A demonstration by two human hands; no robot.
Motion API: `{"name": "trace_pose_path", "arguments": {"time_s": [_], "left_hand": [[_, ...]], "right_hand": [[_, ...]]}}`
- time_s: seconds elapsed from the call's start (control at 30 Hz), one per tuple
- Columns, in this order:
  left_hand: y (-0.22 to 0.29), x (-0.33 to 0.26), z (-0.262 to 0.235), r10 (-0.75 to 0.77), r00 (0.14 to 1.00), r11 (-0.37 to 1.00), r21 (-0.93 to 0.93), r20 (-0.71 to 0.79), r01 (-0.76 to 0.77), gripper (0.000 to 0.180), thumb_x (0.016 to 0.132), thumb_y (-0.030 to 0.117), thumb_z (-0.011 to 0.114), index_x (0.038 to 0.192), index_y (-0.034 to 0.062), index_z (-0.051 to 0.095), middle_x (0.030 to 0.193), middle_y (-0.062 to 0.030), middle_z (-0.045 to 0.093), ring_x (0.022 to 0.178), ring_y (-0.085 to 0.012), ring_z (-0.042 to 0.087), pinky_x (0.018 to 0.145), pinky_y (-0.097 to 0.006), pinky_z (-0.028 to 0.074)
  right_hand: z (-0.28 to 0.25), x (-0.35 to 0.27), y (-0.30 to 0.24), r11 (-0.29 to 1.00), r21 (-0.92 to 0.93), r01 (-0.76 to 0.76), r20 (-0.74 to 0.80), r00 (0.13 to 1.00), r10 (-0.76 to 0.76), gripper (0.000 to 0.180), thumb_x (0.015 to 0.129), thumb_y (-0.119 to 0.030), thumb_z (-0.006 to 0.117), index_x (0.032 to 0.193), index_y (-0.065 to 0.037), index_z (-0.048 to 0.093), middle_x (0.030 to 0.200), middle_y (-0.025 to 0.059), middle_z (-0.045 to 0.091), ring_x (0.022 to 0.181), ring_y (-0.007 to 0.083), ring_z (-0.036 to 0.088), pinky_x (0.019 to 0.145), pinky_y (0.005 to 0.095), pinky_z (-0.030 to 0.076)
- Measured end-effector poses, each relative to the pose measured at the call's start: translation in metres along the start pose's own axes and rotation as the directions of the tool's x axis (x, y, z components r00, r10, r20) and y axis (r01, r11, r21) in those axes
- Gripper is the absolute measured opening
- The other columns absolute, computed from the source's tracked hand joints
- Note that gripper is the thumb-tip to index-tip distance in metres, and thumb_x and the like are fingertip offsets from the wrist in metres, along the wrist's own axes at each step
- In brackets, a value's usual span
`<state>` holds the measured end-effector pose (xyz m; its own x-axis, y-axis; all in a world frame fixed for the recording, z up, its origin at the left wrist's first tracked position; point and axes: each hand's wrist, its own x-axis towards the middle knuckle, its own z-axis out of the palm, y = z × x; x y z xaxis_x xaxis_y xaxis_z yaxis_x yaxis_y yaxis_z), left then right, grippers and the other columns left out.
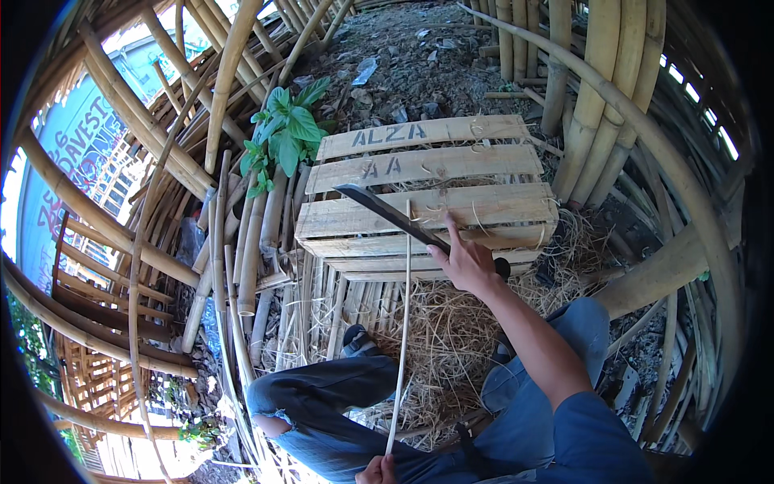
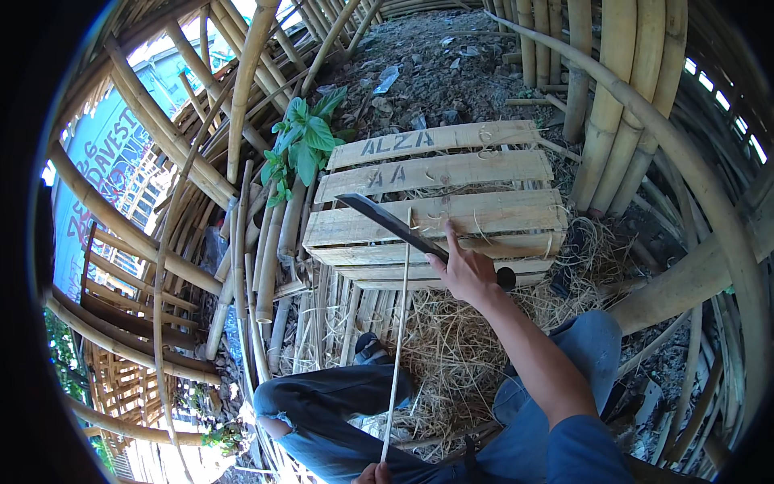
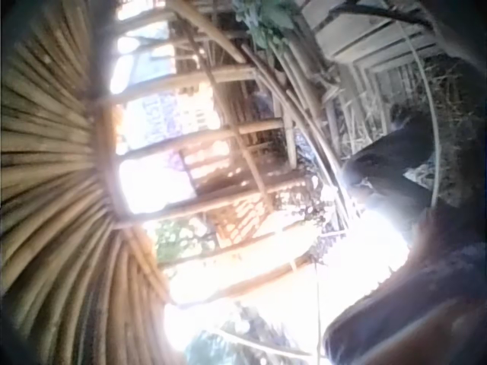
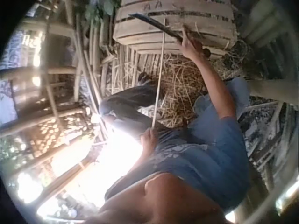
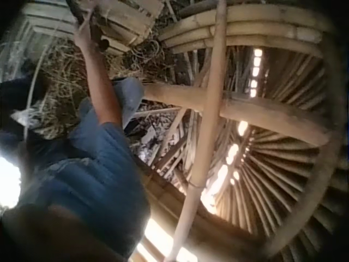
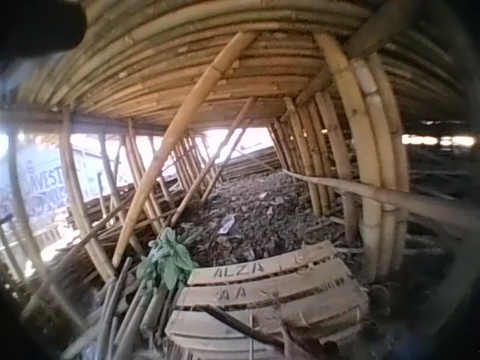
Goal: The person holds and shaves down a bamboo strip with a machete.
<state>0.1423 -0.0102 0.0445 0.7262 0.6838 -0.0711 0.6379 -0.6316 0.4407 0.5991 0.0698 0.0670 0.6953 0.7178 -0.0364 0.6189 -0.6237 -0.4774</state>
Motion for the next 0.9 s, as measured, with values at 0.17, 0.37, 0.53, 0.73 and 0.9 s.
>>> {"name": "trace_pose_path", "arguments": {"time_s": [0.17,0.37,0.53,0.73,0.9], "left_hand": [[-0.022,-0.026,0.002,0.244,0.960,0.964,0.146,-0.137,-0.224,0.014,0.085,0.013,0.053,0.096,0.0044,0.055,0.082,-0.0135,0.058,0.063,-0.0375,0.053,0.059,-0.046,0.043],[-0.065,-0.069,0.038,-0.015,0.999,0.999,0.041,0.052,0.013,0.021,0.095,0.022,0.043,0.101,0.0058,0.054,0.078,-0.0142,0.058,0.064,-0.0358,0.053,0.059,-0.045,0.043],[-0.042,-0.034,0.008,0.056,0.991,0.986,-0.162,0.121,-0.035,0.016,0.091,0.017,0.048,0.100,0.0050,0.053,0.076,-0.0141,0.057,0.061,-0.0338,0.053,0.055,-0.043,0.043],[-0.031,0.012,-0.009,-0.309,0.703,0.483,-0.532,0.640,0.696,0.011,0.080,0.006,0.055,0.090,0.0028,0.052,0.073,-0.0141,0.056,0.062,-0.0331,0.055,0.053,-0.043,0.044],[0.050,0.070,-0.058,-0.257,0.935,0.821,-0.455,0.246,0.345,0.004,0.083,0.005,0.049,0.086,0.0035,0.052,0.070,-0.0151,0.055,0.061,-0.0353,0.054,0.051,-0.042,0.043]], "right_hand": [[-0.003,0.000,-0.002,1.000,0.002,-0.012,0.018,1.000,0.012,0.078,0.091,-0.055,0.040,0.147,-0.010,0.009,0.069,0.0188,0.064,0.063,0.0348,0.064,0.054,0.0459,0.051],[-0.002,0.001,0.005,1.000,0.011,-0.017,-0.002,1.000,0.017,0.078,0.091,-0.055,0.040,0.146,-0.010,0.010,0.067,0.0191,0.063,0.063,0.0352,0.064,0.054,0.0458,0.051],[0.000,0.003,0.007,0.995,0.086,0.047,-0.013,0.999,-0.046,0.078,0.090,-0.056,0.041,0.146,-0.010,0.011,0.064,0.0196,0.062,0.060,0.0360,0.063,0.053,0.0462,0.050],[-0.004,-0.001,0.007,0.996,0.089,0.023,0.069,0.997,-0.029,0.078,0.090,-0.056,0.039,0.146,-0.010,0.010,0.062,0.0183,0.061,0.057,0.0358,0.062,0.051,0.0462,0.048],[0.002,0.001,0.015,0.995,0.082,0.061,0.026,0.998,-0.063,0.077,0.091,-0.057,0.037,0.146,-0.011,0.010,0.060,0.0180,0.061,0.056,0.0354,0.061,0.050,0.0457,0.048]]}}
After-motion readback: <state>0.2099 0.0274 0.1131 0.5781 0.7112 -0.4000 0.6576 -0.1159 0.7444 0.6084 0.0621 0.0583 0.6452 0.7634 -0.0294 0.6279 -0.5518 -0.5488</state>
